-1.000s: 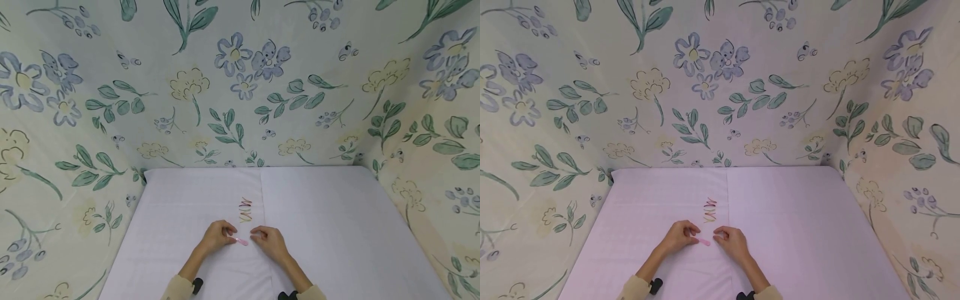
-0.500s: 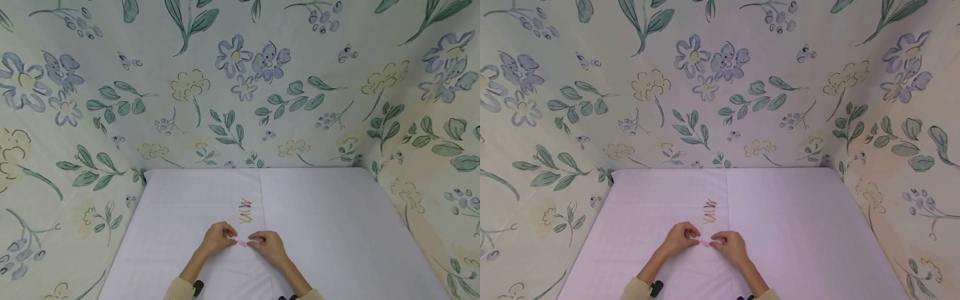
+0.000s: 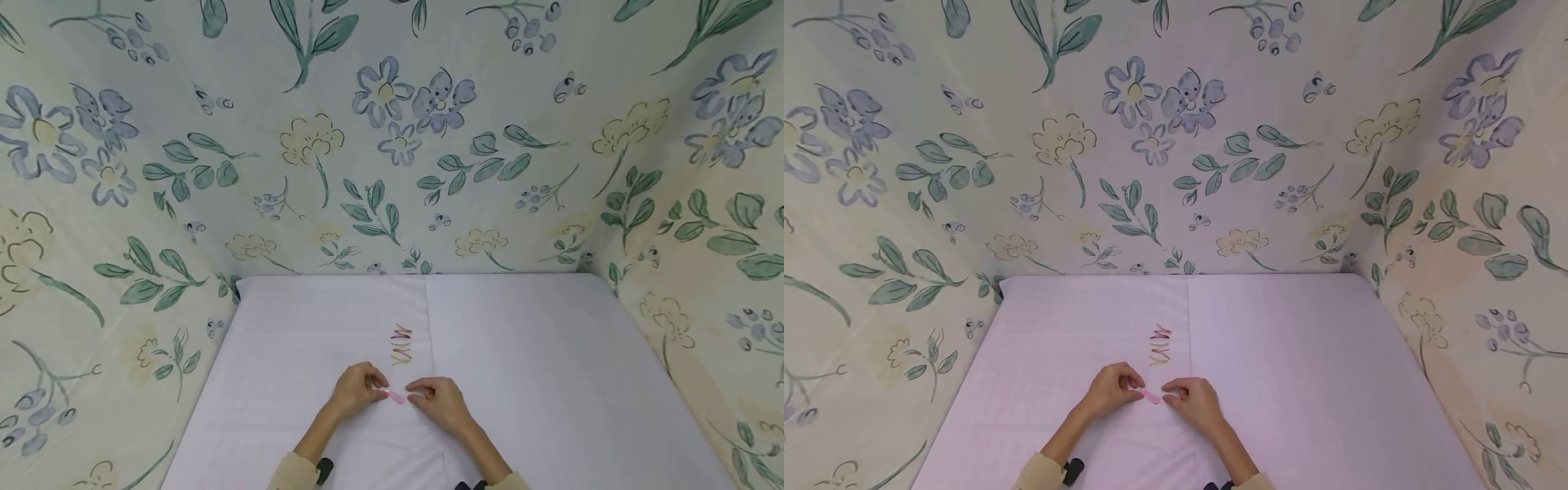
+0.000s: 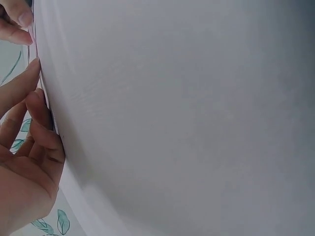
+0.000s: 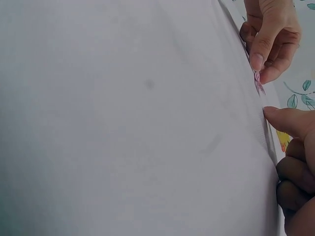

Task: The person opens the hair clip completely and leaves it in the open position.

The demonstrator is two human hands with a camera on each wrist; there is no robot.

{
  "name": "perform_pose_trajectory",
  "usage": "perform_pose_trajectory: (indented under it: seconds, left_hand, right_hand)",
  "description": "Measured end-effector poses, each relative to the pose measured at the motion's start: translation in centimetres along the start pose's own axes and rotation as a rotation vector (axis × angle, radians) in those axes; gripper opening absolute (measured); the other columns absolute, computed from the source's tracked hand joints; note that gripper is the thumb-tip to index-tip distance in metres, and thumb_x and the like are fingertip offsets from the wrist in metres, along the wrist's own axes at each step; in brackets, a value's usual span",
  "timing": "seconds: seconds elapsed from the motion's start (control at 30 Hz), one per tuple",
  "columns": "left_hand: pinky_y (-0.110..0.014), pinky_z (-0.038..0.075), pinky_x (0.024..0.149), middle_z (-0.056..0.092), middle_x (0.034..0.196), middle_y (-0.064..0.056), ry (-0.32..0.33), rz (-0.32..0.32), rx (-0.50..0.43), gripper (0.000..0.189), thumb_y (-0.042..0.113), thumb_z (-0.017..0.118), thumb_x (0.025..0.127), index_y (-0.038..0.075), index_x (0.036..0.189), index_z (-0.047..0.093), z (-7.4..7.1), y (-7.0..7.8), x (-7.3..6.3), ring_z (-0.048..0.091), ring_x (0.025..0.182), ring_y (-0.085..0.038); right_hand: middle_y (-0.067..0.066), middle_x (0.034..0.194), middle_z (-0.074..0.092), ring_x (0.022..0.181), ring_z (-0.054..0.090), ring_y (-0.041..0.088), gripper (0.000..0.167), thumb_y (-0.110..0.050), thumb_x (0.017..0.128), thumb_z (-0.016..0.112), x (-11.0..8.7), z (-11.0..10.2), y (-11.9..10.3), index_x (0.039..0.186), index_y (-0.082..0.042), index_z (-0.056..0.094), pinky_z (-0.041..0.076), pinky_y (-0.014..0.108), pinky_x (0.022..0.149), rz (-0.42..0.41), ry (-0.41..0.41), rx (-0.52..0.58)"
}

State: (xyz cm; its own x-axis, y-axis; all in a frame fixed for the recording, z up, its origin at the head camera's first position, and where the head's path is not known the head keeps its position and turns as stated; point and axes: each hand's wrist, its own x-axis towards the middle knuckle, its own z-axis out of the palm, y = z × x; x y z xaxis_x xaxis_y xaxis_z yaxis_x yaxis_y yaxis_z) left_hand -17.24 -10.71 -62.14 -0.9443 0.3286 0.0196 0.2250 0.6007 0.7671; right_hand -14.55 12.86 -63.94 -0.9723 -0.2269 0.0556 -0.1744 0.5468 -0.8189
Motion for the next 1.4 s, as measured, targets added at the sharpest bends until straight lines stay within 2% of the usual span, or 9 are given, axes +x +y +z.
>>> perform_pose_trajectory:
  seconds: [0.23,0.43,0.67,1.0,1.3,1.4]
  left_hand:
    - [-0.019,0.040,0.058,0.068,0.082,-0.002,-0.008,0.012,0.000,0.014,0.007,0.089,0.076,0.012,0.086,0.080,0.2,0.0,0.0,0.047,0.064,0.000]
    - [-0.019,0.040,0.059,0.067,0.081,0.000,-0.011,0.020,-0.007,0.013,0.007,0.089,0.077,0.013,0.084,0.080,0.3,-0.1,0.2,0.046,0.064,0.001]
    - [-0.019,0.040,0.058,0.066,0.080,-0.001,-0.011,0.026,-0.011,0.010,0.007,0.089,0.077,0.010,0.081,0.080,0.3,-0.1,0.2,0.046,0.063,0.001]
    - [-0.018,0.038,0.059,0.065,0.078,0.000,0.002,0.039,0.008,0.010,0.008,0.089,0.077,0.012,0.079,0.080,0.4,-0.1,0.1,0.044,0.063,0.002]
    - [-0.019,0.040,0.060,0.066,0.080,0.002,-0.003,0.024,0.019,0.010,0.010,0.088,0.080,0.014,0.080,0.079,0.4,0.0,-0.1,0.046,0.065,0.001]
    - [-0.019,0.041,0.061,0.068,0.082,0.002,-0.004,0.037,0.014,0.010,0.010,0.087,0.081,0.013,0.080,0.078,0.5,0.0,0.0,0.048,0.066,0.001]
  right_hand:
    - [-0.012,0.055,0.037,0.049,0.029,-0.004,0.017,-0.008,0.088,0.078,0.1,-0.5,0.0,0.102,-0.016,0.081,0.028,0.015,0.049,-0.024,-0.089,0.002]
    - [-0.012,0.053,0.034,0.047,0.026,-0.004,0.016,-0.011,0.086,0.079,0.2,-0.6,0.0,0.100,-0.016,0.082,0.024,0.015,0.048,-0.028,-0.107,0.007]
    - [-0.013,0.052,0.038,0.046,0.025,-0.005,0.016,-0.025,0.082,0.088,0.1,0.0,0.1,0.095,-0.019,0.083,0.023,0.016,0.046,-0.006,-0.040,-0.019]
    - [-0.013,0.051,0.039,0.045,0.026,-0.005,0.013,-0.024,0.082,0.088,0.1,0.3,0.0,0.093,-0.017,0.083,0.024,0.016,0.045,-0.004,-0.008,-0.029]
    - [-0.018,0.052,0.036,0.046,0.025,-0.007,0.007,-0.019,0.084,0.086,0.0,0.8,-0.3,0.091,-0.019,0.084,0.024,0.015,0.044,-0.082,0.050,-0.031]
    - [-0.018,0.052,0.037,0.047,0.026,-0.008,0.006,-0.016,0.086,0.083,0.0,1.0,-0.5,0.092,-0.017,0.084,0.025,0.014,0.045,-0.080,0.043,-0.038]
